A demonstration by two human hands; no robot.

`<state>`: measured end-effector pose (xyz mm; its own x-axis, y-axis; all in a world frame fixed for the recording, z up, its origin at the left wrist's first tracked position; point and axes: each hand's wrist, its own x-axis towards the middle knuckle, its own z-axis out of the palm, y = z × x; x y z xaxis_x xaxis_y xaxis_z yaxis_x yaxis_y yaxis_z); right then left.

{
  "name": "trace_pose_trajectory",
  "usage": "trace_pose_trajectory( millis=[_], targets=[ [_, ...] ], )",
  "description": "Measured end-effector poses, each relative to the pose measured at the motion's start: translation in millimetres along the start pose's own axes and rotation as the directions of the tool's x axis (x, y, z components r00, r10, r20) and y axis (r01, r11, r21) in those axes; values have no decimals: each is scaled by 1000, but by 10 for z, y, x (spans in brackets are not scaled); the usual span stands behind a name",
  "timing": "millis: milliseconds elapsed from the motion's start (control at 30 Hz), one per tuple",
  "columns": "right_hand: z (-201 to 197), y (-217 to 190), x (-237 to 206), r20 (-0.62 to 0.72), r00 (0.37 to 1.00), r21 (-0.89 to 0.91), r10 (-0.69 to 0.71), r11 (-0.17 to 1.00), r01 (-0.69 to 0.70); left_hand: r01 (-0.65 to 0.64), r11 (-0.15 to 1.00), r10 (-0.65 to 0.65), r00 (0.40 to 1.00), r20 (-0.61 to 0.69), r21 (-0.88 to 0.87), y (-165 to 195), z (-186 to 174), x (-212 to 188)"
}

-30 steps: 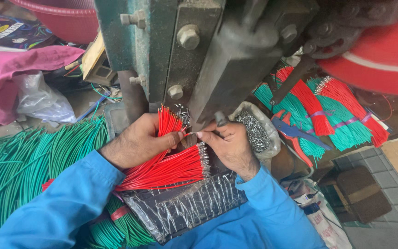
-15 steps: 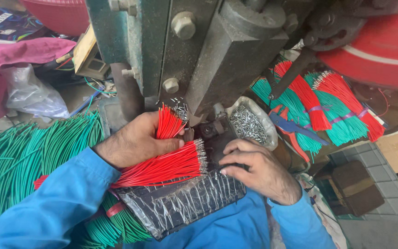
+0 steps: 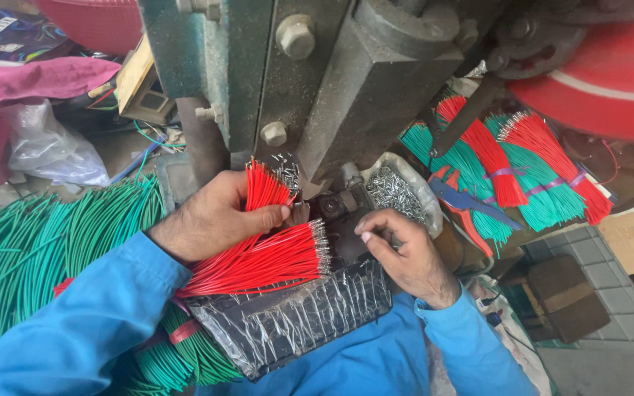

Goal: The person repeatedly inserts the stripped end of a red insulated wire into a metal crimping machine and presses a foot pedal to crimp a small metal connector onto the wire. The person then removes the finished wire and repeats the process with the next wire from a bundle.

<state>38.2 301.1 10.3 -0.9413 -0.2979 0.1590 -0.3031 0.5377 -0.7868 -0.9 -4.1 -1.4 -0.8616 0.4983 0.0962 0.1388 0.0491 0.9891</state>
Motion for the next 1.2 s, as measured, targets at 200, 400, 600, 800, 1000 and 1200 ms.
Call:
trace_pose_trajectory(
  millis=[200, 400, 600, 800, 1000, 1200],
  targets=[
    [-33, -41, 31, 80, 983, -169, 163, 975, -148, 37, 998, -36, 999, -11, 41, 19, 10, -7],
    [-102, -78, 65, 79, 997, -186, 9, 983, 6, 25, 1000, -25, 1000, 1, -3, 19, 4, 6],
    [-154, -104, 55, 35, 995, -225, -93, 969, 98, 48, 999, -48, 999, -4, 4, -6, -2, 6],
    [48, -114, 69, 19, 977, -398, -215, 894, 204, 49, 999, -49, 999, 3, 9, -32, -9, 24],
    [114, 24, 114, -78, 997, -6, 20, 1000, -21, 7, 1000, -7, 1000, -2, -30, -57, -6, 23],
    [192, 66, 335, -59, 996, 285, -67, 955, 81, 2, 999, -1, 1000, 15, -36, -42, -21, 14]
  ],
)
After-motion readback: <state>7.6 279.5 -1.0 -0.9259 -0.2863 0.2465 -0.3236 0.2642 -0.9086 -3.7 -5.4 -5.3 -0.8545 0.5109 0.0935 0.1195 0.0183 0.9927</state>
